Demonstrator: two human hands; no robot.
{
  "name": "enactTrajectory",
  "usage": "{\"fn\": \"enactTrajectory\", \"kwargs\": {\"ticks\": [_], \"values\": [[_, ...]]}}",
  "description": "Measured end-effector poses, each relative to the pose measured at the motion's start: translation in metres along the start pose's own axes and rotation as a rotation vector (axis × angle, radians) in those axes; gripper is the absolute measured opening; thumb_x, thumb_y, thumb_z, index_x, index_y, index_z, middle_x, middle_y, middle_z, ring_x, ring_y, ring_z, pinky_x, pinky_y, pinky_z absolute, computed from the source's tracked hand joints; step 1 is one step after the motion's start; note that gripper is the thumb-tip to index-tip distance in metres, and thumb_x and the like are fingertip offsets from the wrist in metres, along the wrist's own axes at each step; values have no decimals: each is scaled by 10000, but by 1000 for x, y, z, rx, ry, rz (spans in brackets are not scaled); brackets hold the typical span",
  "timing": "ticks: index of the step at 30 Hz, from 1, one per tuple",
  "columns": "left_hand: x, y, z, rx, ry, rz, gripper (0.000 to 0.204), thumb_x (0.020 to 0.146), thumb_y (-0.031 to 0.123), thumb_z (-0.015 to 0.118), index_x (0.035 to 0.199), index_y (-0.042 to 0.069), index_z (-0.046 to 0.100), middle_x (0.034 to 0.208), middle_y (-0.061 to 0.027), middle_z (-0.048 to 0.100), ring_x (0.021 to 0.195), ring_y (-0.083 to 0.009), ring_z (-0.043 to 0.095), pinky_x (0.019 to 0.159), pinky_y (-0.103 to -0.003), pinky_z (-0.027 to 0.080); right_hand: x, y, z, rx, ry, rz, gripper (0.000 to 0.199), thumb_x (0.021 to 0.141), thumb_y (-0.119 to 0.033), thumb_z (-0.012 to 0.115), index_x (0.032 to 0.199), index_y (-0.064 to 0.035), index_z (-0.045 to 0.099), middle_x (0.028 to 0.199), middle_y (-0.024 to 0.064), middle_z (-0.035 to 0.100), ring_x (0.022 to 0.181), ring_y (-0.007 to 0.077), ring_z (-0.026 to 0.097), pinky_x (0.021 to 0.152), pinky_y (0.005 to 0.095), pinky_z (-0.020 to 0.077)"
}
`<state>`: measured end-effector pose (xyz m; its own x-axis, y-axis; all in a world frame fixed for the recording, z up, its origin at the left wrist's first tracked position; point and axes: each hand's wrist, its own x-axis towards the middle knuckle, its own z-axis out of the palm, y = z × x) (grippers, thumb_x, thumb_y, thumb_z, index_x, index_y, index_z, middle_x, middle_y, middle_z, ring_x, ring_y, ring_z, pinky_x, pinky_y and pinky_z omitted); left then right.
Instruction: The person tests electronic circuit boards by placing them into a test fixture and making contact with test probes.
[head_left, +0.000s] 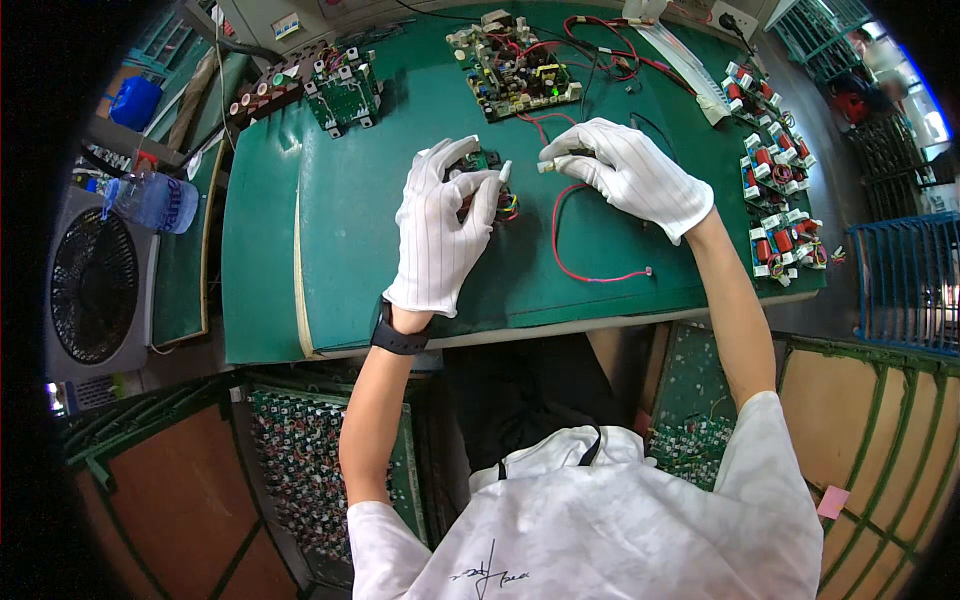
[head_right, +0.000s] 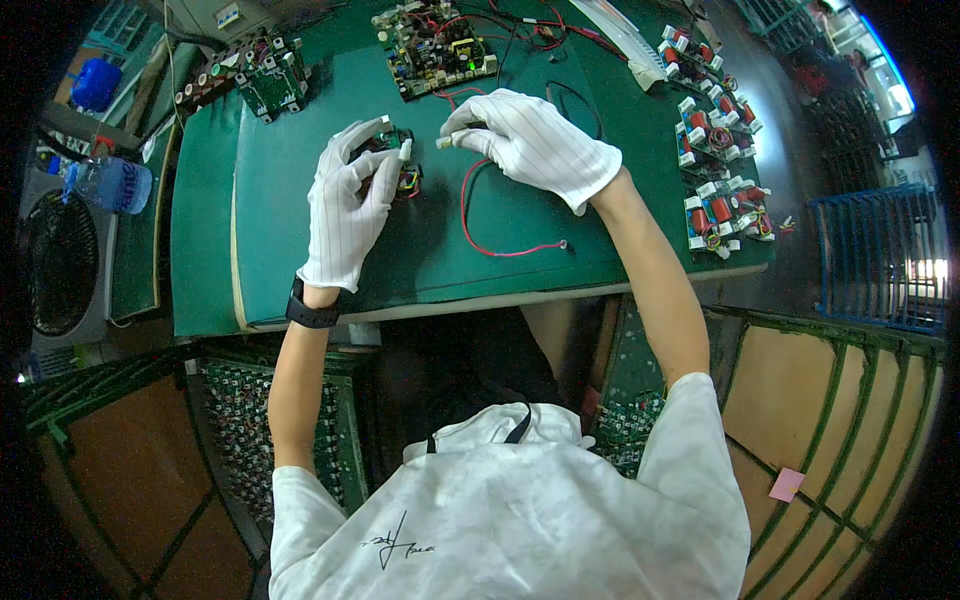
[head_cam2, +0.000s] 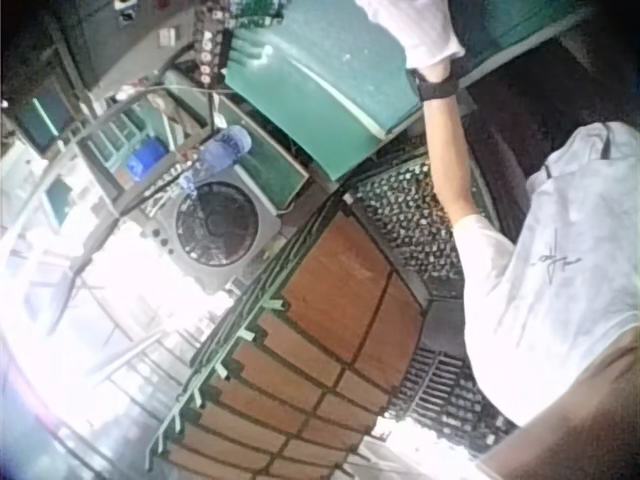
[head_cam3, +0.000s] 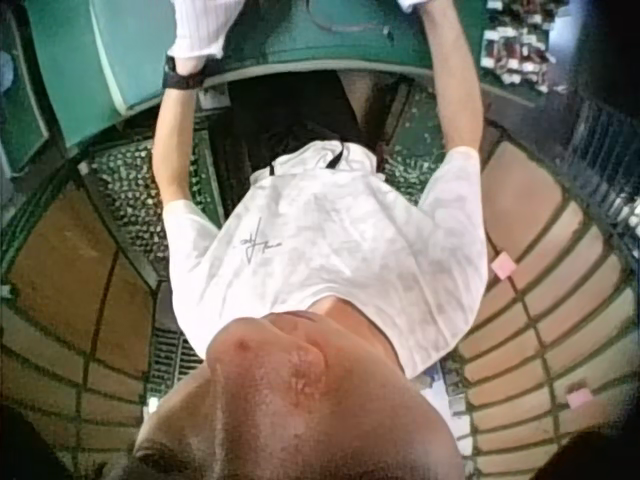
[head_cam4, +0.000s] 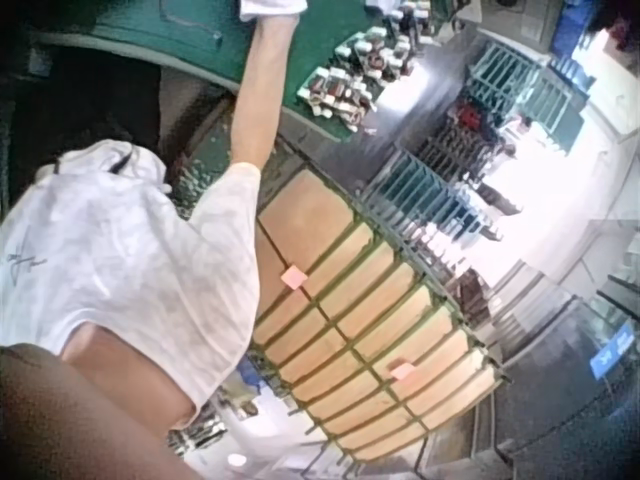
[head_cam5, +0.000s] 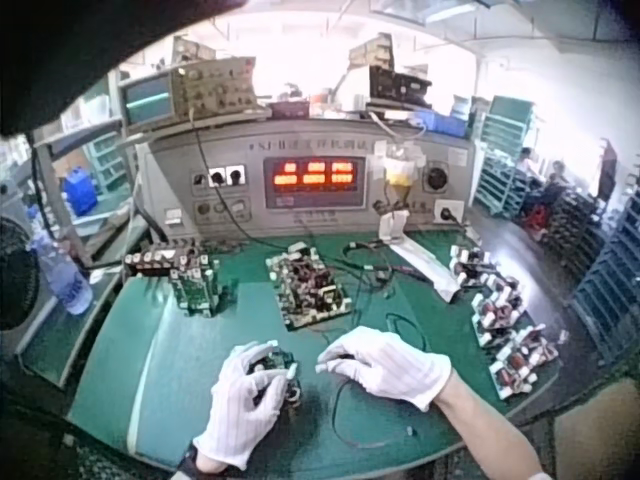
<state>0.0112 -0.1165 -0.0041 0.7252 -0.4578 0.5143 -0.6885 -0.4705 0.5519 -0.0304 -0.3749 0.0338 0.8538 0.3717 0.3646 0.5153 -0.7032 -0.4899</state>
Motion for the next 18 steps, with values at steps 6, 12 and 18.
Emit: {"fn": "enactTrajectory", "kwargs": {"ticks": [6,12,18], "values": [[0,11,3,19,-38,81,159,908,197,722,996,83,789,1351,-174,635,1342,-417,529,1197,-576,317,-6,5,-3,136,17,90,211,957,-120,696,1150,-39,725,1063,123,747,1009,300,698,908,366,542],[13,-3,-6,-44,-188,48,186,952,253,694,965,87,777,1457,-167,583,1454,-412,436,1253,-593,189,1,7,2,1,137,-175,204,864,-144,775,1053,-68,761,1009,110,752,1004,303,702,902,404,549],[23,-23,-13,-111,-348,121,287,974,368,652,902,116,772,1478,-172,544,1483,-450,359,1260,-621,135,11,1,6,-124,155,-281,294,793,-77,798,1084,-121,778,1023,55,764,1062,278,702,1038,451,514]]}}
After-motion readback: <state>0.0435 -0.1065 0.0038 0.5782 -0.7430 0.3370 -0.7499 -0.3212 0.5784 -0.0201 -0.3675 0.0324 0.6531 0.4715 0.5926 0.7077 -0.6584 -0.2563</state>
